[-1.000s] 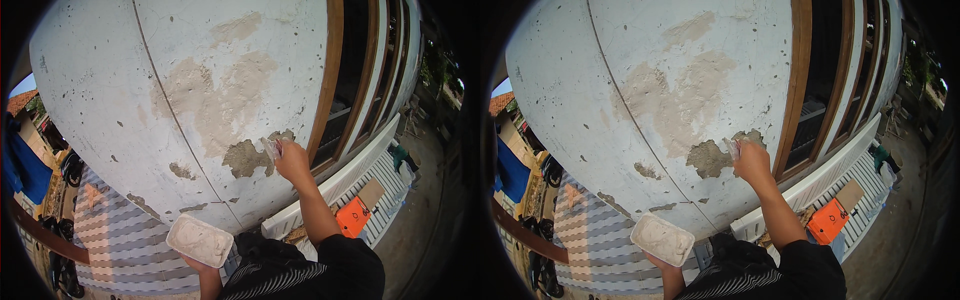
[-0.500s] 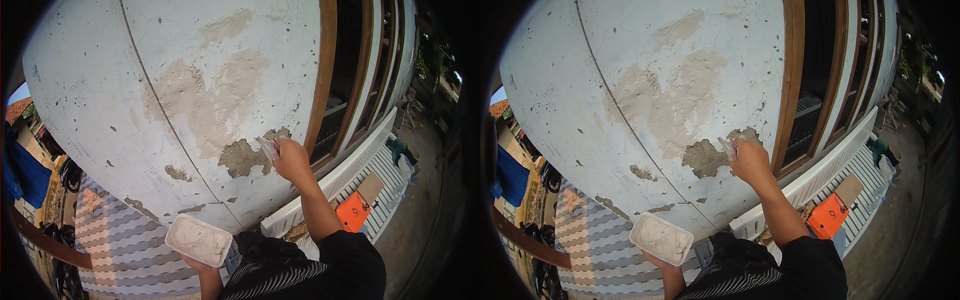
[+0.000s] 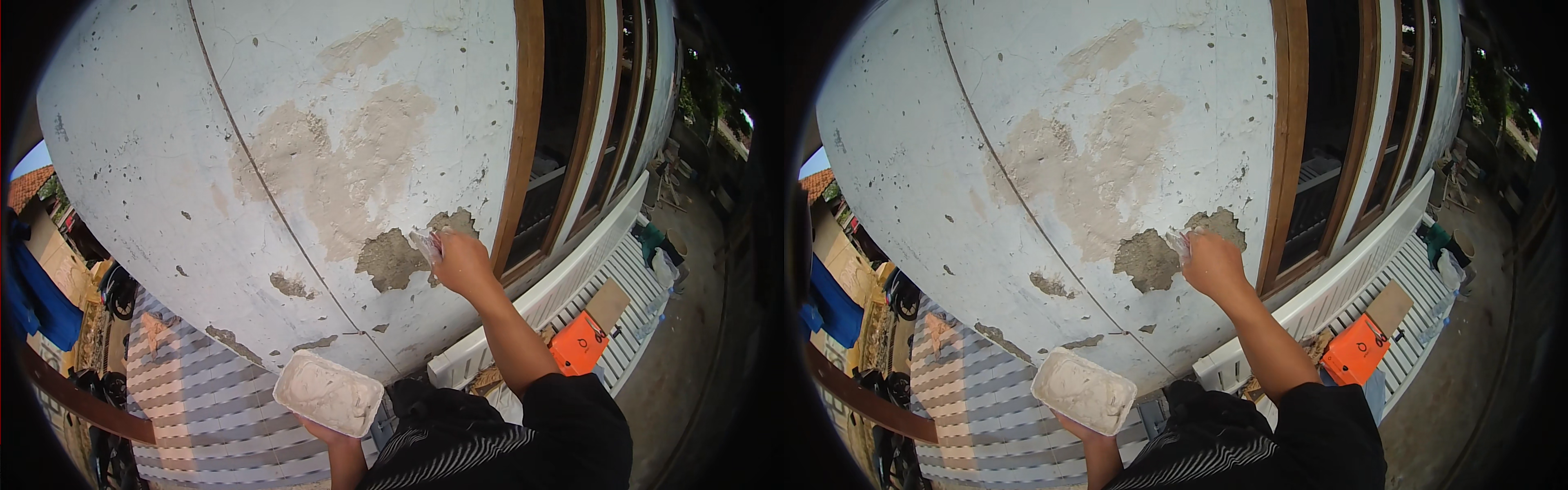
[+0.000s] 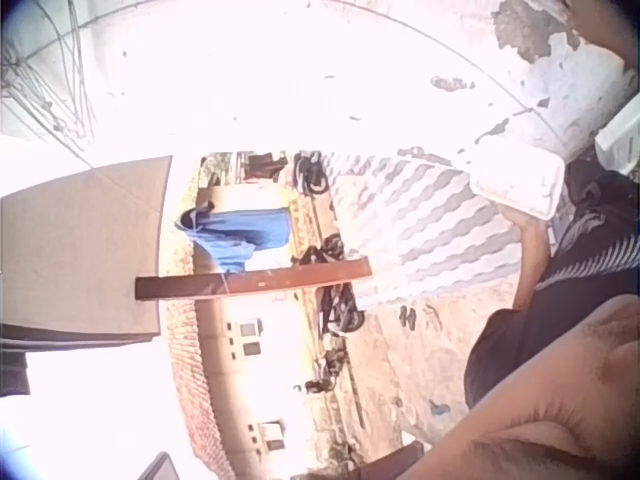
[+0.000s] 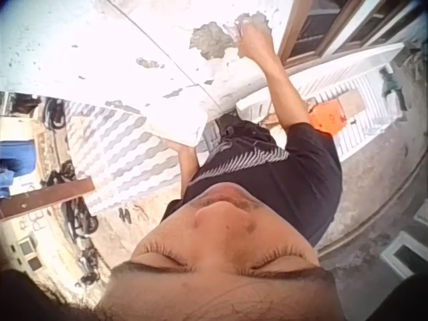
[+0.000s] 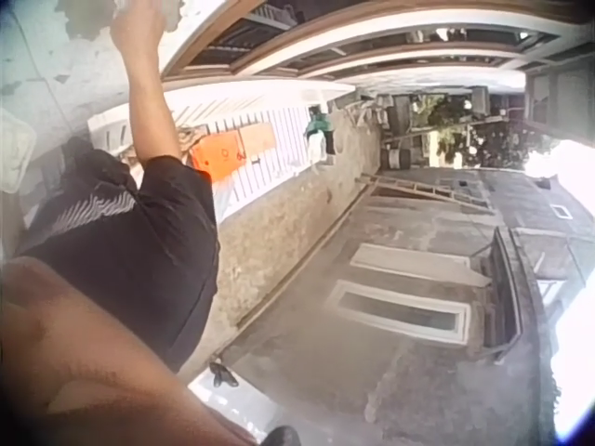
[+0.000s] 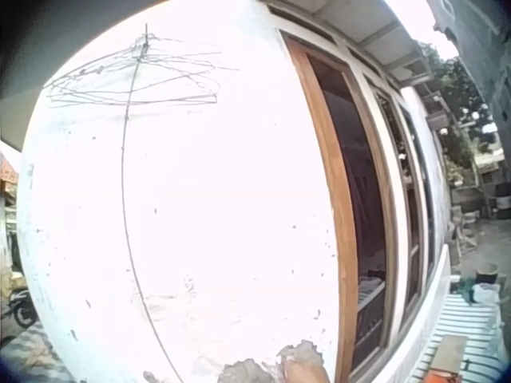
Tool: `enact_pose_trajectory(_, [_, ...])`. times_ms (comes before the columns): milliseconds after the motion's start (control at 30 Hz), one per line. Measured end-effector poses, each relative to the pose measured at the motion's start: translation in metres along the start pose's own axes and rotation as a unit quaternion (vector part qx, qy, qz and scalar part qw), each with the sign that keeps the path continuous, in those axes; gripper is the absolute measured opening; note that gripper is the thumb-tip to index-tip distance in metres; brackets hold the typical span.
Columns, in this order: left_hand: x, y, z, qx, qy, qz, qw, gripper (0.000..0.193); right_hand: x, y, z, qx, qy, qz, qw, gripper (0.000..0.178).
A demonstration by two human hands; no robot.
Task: Applying plaster/putty to a damaged wall using a spatula/trowel.
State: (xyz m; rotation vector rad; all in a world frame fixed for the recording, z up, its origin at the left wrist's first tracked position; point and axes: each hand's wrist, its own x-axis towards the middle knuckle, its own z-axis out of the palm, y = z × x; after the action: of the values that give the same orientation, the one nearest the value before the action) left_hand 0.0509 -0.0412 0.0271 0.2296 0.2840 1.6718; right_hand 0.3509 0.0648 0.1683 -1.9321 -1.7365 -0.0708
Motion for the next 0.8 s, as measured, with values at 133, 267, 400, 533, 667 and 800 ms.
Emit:
enact_pose_trajectory(133, [0.001, 0.002, -0.004, -0.017, 0.014, 0.003, 1.000, 0.066, -0.005, -0.007, -0.008, 0.077, 0.063, 0.023, 0.995, 0.019])
enact_pose_trajectory(267, [0.001, 0.002, -0.001, -0.014, 0.021, 0.008, 1.000, 0.066, -0.008, -0.005, -0.001, 0.046, 0.050, -0.016, 0.998, 0.016])
enact_pose_trajectory(400, [0.002, 0.002, -0.004, -0.012, 0.027, 0.014, 0.999, 0.065, -0.002, -0.003, 0.006, 0.071, 0.100, 0.008, 0.992, 0.015])
enact_pose_trajectory(533, [0.002, 0.002, -0.001, -0.010, 0.025, 0.014, 1.000, 0.064, -0.008, -0.007, -0.008, 0.052, 0.052, -0.001, 0.997, 0.014])
enact_pose_trajectory(667, [0.000, -0.001, 0.005, -0.007, 0.032, 0.010, 0.999, 0.065, -0.002, -0.008, 0.002, 0.066, 0.099, -0.004, 0.993, 0.016])
enact_pose_trajectory(800, [0.003, -0.001, -0.005, 0.001, 0.020, 0.020, 1.000, 0.065, -0.010, -0.011, -0.007, 0.056, 0.047, 0.004, 0.997, 0.022])
